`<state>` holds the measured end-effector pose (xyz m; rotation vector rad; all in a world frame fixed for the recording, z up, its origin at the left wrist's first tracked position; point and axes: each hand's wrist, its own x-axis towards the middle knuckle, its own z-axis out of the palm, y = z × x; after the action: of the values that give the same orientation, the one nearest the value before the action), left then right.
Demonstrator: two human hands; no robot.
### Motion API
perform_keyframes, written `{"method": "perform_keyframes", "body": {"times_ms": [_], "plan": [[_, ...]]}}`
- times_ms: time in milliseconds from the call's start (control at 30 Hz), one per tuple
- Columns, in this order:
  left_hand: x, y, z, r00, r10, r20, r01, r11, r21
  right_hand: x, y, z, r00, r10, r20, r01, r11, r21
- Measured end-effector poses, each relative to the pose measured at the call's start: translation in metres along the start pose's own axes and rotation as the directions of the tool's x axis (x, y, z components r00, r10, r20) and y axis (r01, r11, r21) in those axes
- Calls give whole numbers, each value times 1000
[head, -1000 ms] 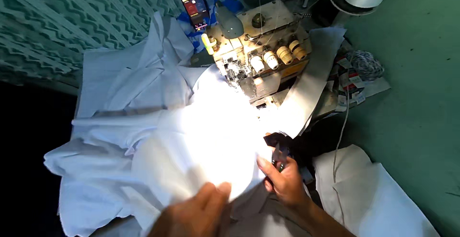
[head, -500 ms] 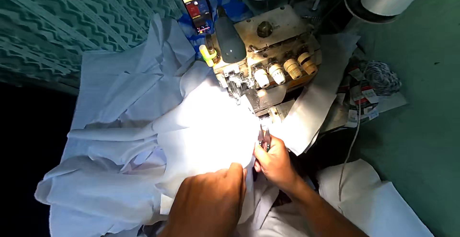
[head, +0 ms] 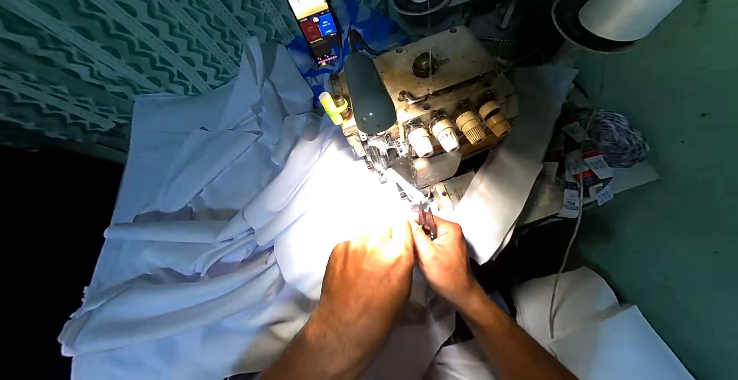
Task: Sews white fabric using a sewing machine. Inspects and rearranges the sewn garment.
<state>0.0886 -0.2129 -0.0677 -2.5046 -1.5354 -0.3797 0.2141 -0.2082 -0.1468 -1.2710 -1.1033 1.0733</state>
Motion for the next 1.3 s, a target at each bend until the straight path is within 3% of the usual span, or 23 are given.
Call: {"method": "perform_keyframes", "body": {"times_ms": [167, 300, 400, 533, 700, 867, 967, 1033, 1133, 1233, 1300], "plan": [[0, -25, 13, 995, 45, -84, -47, 999, -25, 3, 1, 4, 997, 60, 40, -67, 982, 179], [-4, -54, 25, 962, 138, -235, -170, 977, -124, -6, 8, 13, 998, 68, 2, -63, 918, 390], [-4, -63, 30, 939, 218, -265, -272, 944, -187, -16, 13, 20, 997, 62, -48, -31, 874, 485], [5, -71, 35, 924, 308, -226, -358, 905, -230, -16, 9, 28, 988, 98, -122, -22, 859, 511], [19, -93, 42, 943, 267, -199, -322, 884, -339, -6, 2, 42, 990, 61, -127, 2, 895, 446], [25, -122, 46, 977, 99, -189, -170, 899, -403, 2, -8, 56, 997, -69, 18, 64, 973, 221], [19, -130, 48, 979, -141, -147, 68, 907, -416, 7, -19, 56, 979, -156, 134, 144, 985, 93], [11, -126, 49, 940, -318, -126, 229, 859, -458, 6, -23, 46, 945, -254, 206, 268, 962, -43], [-10, -119, 57, 874, -433, -222, 258, 799, -544, 3, -31, 23, 904, -342, 258, 418, 836, -356], [-35, -108, 56, 842, -410, -351, 166, 816, -554, 12, -38, 14, 891, -424, 166, 414, 604, -681], [-48, -97, 46, 831, -376, -409, 124, 843, -524, 20, -38, 18, 864, -467, 189, 422, 466, -778]]}}
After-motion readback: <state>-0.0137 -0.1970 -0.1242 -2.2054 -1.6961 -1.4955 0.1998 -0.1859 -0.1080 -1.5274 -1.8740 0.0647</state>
